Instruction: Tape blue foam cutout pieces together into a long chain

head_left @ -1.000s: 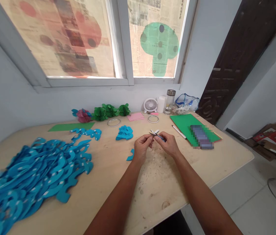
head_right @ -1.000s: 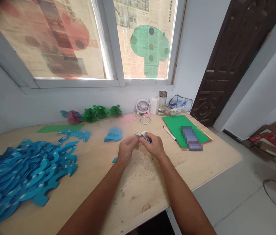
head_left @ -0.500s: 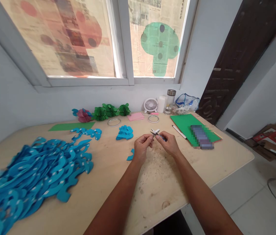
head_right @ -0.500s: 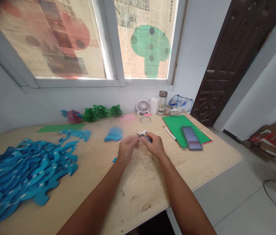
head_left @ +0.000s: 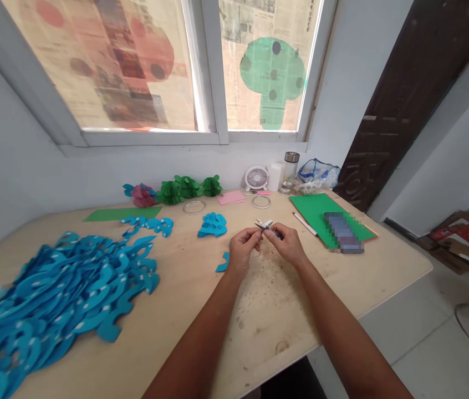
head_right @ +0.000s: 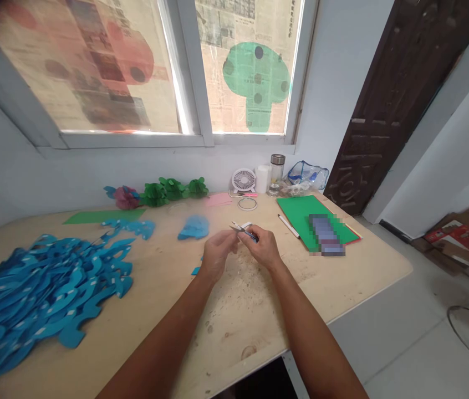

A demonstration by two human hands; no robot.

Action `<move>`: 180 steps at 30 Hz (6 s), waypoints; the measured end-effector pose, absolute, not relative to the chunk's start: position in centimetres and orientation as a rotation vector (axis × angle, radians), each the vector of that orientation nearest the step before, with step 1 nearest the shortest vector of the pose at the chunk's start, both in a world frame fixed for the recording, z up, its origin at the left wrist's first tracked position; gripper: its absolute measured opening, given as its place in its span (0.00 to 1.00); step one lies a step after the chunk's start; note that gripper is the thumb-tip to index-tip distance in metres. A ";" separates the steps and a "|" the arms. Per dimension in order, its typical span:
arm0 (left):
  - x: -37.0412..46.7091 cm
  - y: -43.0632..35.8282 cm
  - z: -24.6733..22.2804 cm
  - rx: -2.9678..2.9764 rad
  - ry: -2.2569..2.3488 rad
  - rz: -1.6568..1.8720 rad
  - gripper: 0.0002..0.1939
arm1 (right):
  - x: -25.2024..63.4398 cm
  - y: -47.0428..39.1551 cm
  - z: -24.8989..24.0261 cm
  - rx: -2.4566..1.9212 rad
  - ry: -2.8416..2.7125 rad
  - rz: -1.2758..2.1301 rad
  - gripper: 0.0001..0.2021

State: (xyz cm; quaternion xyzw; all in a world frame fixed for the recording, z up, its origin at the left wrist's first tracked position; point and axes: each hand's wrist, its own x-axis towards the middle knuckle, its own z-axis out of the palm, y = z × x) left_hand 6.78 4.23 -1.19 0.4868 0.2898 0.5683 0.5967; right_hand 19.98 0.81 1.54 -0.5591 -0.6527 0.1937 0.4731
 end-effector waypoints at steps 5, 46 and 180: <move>6.8 4.2 -1.1 1.132 0.677 1.318 0.11 | 20.0 0.8 1.7 -1.354 -1.605 0.478 0.15; 6.1 4.6 -0.6 1.020 0.690 1.381 0.11 | 19.7 0.6 1.9 -1.497 -1.591 0.316 0.18; 0.8 0.1 -0.8 1.188 1.081 1.348 0.16 | 17.2 -0.4 1.4 -1.470 -2.188 0.068 0.13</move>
